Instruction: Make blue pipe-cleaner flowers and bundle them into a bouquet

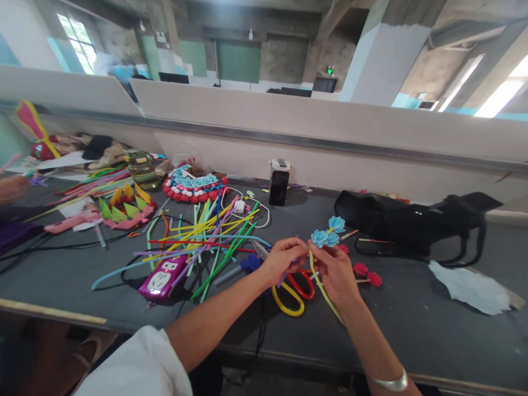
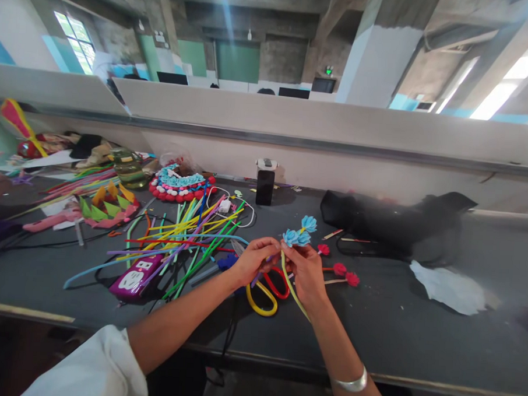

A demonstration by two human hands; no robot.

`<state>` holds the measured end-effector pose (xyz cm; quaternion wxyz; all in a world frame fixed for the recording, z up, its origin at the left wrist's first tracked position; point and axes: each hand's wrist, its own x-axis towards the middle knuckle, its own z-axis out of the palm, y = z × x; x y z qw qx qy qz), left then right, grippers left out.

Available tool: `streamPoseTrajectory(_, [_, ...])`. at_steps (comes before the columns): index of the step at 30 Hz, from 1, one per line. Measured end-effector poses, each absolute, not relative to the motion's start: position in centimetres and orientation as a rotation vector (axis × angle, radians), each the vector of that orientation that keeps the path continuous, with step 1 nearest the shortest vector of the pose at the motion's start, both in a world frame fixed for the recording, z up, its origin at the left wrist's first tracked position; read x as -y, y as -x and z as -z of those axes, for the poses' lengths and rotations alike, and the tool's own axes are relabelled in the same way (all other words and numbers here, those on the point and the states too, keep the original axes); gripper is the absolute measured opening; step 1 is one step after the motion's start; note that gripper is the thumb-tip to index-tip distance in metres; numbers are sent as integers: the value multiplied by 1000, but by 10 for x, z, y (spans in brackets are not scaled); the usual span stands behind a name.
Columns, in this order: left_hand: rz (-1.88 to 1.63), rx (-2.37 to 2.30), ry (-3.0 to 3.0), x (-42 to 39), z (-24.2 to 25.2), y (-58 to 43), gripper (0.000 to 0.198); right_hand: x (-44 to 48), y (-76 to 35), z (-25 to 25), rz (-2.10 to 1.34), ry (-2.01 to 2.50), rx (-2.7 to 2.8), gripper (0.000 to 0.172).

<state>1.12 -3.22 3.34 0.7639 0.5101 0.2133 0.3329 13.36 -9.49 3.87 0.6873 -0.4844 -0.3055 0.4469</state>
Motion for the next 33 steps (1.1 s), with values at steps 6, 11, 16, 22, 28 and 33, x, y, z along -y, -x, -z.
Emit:
streamPoseTrajectory(6, [-784, -542, -1116, 28, -34, -12, 36, 96, -131, -37, -696, 1286, 831, 26])
streamPoseTrajectory(11, [-841, -558, -1122, 24, -34, -11, 26, 96, -133, -32, -754, 1205, 854, 25])
streamPoseTrajectory(16, [-852, -564, -1149, 27, -34, -12, 28, 93, -132, -29, -694, 1287, 810, 27])
streamPoseTrajectory(22, [-838, -574, -1277, 23, -30, -9, 30, 92, -132, -35, -593, 1355, 877, 26])
streamPoseTrajectory(28, [-767, -588, -1414, 16, -33, -4, 28, 92, -139, -35, -630, 1405, 976, 21])
streamPoseTrajectory(33, [-814, -528, -1270, 18, -34, -6, 26, 93, -133, -39, -649, 1334, 901, 18])
